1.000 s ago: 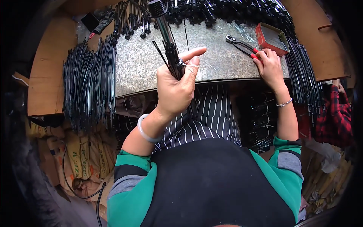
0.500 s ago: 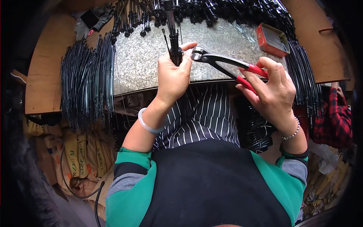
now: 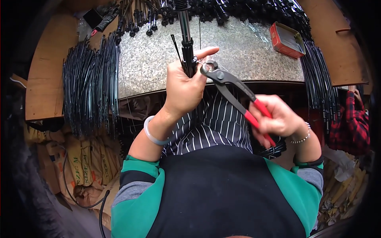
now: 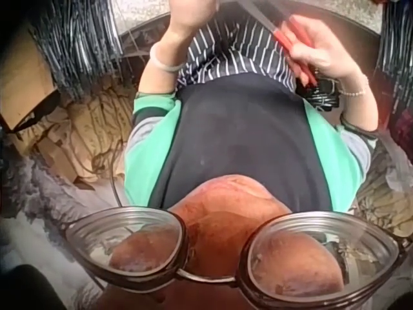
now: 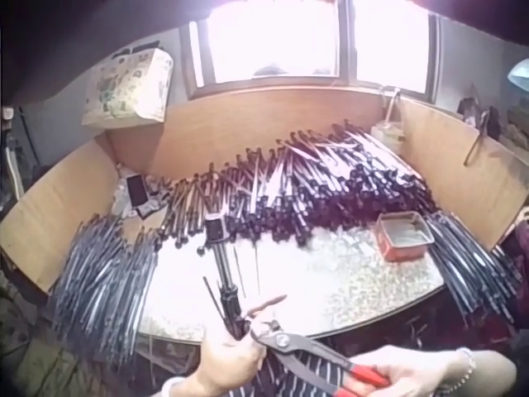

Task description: Assembling components onto bundles of black rods using pliers on a production floor.

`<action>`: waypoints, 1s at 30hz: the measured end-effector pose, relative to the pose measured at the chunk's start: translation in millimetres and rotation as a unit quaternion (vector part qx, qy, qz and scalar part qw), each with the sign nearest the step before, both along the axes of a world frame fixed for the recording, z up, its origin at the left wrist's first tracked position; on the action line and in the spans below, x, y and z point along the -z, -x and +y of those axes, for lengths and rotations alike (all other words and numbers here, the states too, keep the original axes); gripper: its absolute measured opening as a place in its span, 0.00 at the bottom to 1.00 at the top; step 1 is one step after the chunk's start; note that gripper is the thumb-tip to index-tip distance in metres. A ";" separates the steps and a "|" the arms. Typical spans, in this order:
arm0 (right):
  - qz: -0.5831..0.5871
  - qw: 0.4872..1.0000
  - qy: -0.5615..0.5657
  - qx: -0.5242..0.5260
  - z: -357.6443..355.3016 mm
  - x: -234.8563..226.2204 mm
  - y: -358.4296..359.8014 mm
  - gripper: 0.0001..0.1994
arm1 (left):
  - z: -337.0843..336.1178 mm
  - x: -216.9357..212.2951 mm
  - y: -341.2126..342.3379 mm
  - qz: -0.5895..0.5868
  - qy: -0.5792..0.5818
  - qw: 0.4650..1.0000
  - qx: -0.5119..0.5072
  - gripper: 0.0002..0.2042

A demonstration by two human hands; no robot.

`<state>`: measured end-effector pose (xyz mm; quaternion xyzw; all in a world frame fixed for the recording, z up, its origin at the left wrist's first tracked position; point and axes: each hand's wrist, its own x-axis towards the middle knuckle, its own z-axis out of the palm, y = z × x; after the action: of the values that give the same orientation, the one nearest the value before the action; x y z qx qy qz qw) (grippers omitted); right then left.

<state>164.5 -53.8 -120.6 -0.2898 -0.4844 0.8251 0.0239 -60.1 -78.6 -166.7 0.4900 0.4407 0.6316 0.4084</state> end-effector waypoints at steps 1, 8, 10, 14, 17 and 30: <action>0.025 0.995 0.085 -0.045 -1.1 1.1 2.0 0.21 | -0.9 -2.7 1.2 0.002 0.014 1.000 0.009 0.13; -0.074 0.580 -0.807 0.086 -4.5 28.5 2.9 0.26 | -4.9 2.2 1.7 0.038 0.022 0.999 0.008 0.16; -0.042 0.870 -0.491 0.012 -7.2 17.3 -6.5 0.20 | -5.5 1.5 1.4 0.029 0.004 0.999 0.023 0.16; -0.023 0.983 -0.153 -0.097 0.5 7.4 -2.6 0.25 | -6.0 -1.3 -3.0 0.010 0.013 1.000 0.026 0.20; -0.072 0.697 -0.710 0.072 -10.9 20.5 0.0 0.33 | -5.5 -0.2 -5.3 -0.001 -0.007 0.999 0.037 0.21; -0.034 0.793 -0.608 0.018 -1.0 28.9 -1.0 0.38 | 0.6 2.1 -12.0 0.002 0.003 1.000 0.025 0.17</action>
<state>165.5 -54.8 -149.5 -0.2516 -0.8815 0.3496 0.1934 -48.1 -78.0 -168.8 0.5015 0.4307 0.6187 0.4245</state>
